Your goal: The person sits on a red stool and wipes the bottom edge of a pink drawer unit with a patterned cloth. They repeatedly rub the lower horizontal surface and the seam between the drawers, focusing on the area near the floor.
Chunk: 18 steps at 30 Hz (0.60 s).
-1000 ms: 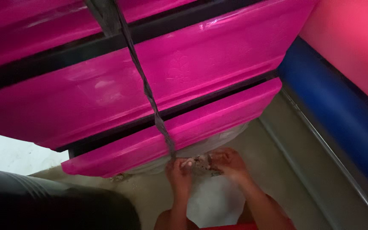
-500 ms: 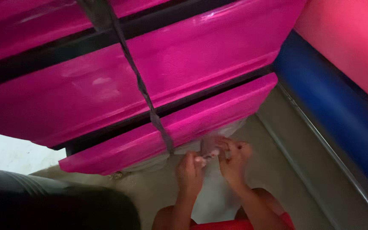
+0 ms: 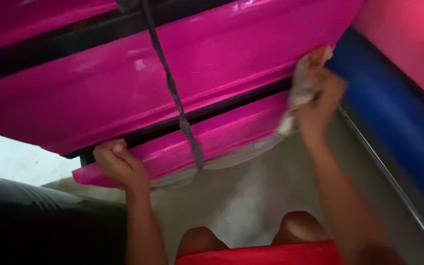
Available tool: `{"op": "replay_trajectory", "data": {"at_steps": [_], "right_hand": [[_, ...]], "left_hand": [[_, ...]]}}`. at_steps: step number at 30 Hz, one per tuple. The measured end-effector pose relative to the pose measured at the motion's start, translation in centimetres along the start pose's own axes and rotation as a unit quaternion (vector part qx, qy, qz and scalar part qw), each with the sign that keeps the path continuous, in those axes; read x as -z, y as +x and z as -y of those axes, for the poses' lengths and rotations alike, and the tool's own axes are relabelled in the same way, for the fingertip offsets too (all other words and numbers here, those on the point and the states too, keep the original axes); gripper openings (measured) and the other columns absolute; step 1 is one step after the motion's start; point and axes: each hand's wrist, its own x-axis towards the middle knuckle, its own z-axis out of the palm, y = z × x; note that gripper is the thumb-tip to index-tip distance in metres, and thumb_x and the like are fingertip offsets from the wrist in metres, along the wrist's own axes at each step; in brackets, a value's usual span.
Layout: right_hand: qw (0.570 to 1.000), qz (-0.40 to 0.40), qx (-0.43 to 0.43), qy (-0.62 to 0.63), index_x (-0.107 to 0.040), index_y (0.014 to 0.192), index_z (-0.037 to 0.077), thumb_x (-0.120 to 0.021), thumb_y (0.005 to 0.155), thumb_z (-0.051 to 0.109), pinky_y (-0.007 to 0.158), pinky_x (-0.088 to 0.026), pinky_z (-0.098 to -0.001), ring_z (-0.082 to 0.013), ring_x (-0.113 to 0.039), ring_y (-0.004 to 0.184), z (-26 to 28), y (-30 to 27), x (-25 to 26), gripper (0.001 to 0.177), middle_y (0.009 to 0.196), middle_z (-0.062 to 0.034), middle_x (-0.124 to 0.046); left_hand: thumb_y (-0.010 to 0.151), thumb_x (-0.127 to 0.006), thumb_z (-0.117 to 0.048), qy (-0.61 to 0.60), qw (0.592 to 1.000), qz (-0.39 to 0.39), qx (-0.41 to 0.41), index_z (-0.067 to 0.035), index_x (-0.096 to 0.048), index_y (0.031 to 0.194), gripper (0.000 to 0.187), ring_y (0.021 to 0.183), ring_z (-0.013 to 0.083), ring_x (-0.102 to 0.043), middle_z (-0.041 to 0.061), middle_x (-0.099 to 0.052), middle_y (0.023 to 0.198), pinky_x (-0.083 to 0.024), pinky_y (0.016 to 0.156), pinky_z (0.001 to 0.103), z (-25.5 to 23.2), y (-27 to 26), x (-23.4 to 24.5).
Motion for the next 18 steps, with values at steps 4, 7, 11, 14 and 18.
{"op": "replay_trajectory", "data": {"at_steps": [4,7,11,14,18], "right_hand": [[0.999,0.007,0.023,0.023,-0.064,0.115,0.003,-0.053,0.094,0.007,0.094,-0.046,-0.0435,-0.0308,-0.061,0.115,4.5,-3.2,-6.5,0.024,0.115,-0.0131,-0.062],[0.977,0.163,0.099,-0.093,-0.074,0.114,0.013,-0.072,0.087,0.011,0.104,-0.043,-0.0545,-0.0375,-0.056,0.118,9.9,-7.9,-9.3,0.027,0.121,-0.0165,-0.062],[0.971,0.175,0.159,0.024,-0.069,0.101,0.008,-0.078,0.073,0.012,0.105,-0.043,-0.0576,-0.0397,-0.058,0.116,14.2,-9.2,-11.8,0.030,0.116,-0.0181,-0.059],[0.952,0.232,0.202,0.015,-0.068,0.098,0.007,-0.083,0.068,0.017,0.099,-0.043,-0.0604,-0.0383,-0.058,0.110,12.7,-8.4,-11.1,0.035,0.109,-0.0178,-0.060],[0.948,0.286,0.098,-0.101,-0.067,0.079,0.006,-0.083,0.046,0.022,0.078,-0.047,-0.0540,-0.0396,-0.064,0.089,4.9,-4.0,-6.9,0.041,0.085,-0.0158,-0.067]], "left_hand": [[0.116,-0.037,-0.036,0.121,0.987,0.074,-0.081,-0.006,-0.062,0.085,0.050,0.078,0.0375,-0.058,0.015,-0.059,0.084,-0.041,0.070,0.049,0.6,-0.1,-0.2],[0.121,-0.027,-0.043,0.073,0.992,0.074,-0.072,-0.008,-0.065,0.094,0.058,0.082,0.0339,-0.062,0.012,-0.063,0.089,-0.044,0.071,0.046,1.0,-0.3,-0.7],[0.117,-0.030,-0.044,0.119,0.980,0.108,-0.118,-0.008,-0.068,0.085,0.061,0.073,0.0364,-0.058,0.015,-0.062,0.081,-0.040,0.066,0.049,1.6,-0.6,-0.3],[0.118,-0.029,-0.043,0.114,0.980,0.117,-0.112,-0.006,-0.066,0.085,0.062,0.072,0.0357,-0.057,0.015,-0.062,0.082,-0.040,0.067,0.048,2.5,-1.1,0.1],[0.116,-0.027,-0.046,0.095,0.981,0.113,-0.122,-0.007,-0.066,0.082,0.064,0.070,0.0332,-0.058,0.012,-0.063,0.081,-0.040,0.065,0.046,3.4,-1.3,-0.2]]}}
